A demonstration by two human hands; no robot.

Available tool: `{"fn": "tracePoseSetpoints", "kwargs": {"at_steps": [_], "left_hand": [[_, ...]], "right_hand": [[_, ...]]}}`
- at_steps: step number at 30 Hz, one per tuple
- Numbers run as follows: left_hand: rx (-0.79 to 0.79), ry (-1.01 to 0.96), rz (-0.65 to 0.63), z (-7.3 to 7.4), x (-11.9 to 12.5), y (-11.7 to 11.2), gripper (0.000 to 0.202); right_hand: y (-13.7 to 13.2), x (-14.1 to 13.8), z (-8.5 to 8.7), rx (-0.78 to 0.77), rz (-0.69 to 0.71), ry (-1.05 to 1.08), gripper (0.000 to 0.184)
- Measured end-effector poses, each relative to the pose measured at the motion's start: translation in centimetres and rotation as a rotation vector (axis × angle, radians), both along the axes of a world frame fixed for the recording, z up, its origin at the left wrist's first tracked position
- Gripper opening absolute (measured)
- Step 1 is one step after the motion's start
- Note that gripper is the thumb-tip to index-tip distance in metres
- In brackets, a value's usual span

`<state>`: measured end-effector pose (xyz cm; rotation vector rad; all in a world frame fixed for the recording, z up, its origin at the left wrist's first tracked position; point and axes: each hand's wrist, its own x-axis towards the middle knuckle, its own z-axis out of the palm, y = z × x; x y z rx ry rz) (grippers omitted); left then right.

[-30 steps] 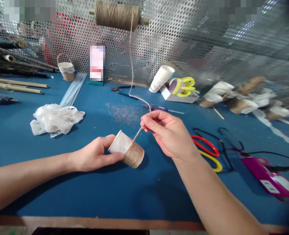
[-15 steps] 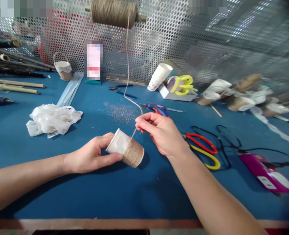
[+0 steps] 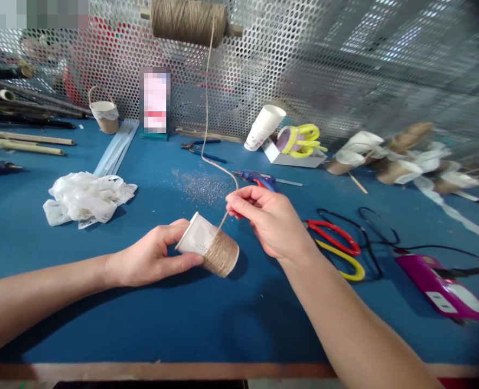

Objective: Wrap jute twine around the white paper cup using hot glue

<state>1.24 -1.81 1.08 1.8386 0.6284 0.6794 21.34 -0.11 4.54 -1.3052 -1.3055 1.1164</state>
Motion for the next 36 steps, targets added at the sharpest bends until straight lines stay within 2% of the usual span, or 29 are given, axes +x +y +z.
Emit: {"fn": "tracePoseSetpoints", "kwargs": {"at_steps": [11,23,29,36], "left_hand": [[0.138,-0.06,-0.025,0.3,-0.1,-0.2,0.006],[0.252,-0.065,-0.019,0.8,0.0,0.0,0.006],[0.38,-0.074,-0.017,0.5,-0.2,0.2,0.004],[0.539,-0.023,-0.078,0.2,-0.2,0.8,0.008]], "right_hand": [[0.0,-0.3,-0.5,-0.062,0.066,-0.076,0.017],[-0.3,-0.8,-1.1,-0.123,0.167,-0.13,0.021],[-0.6,-1.1,-1.5,-0.152,0.23,-0.164,0.031],[-0.7,-0.8,-1.2,-0.114,0.28,-0.302,0.03]]}}
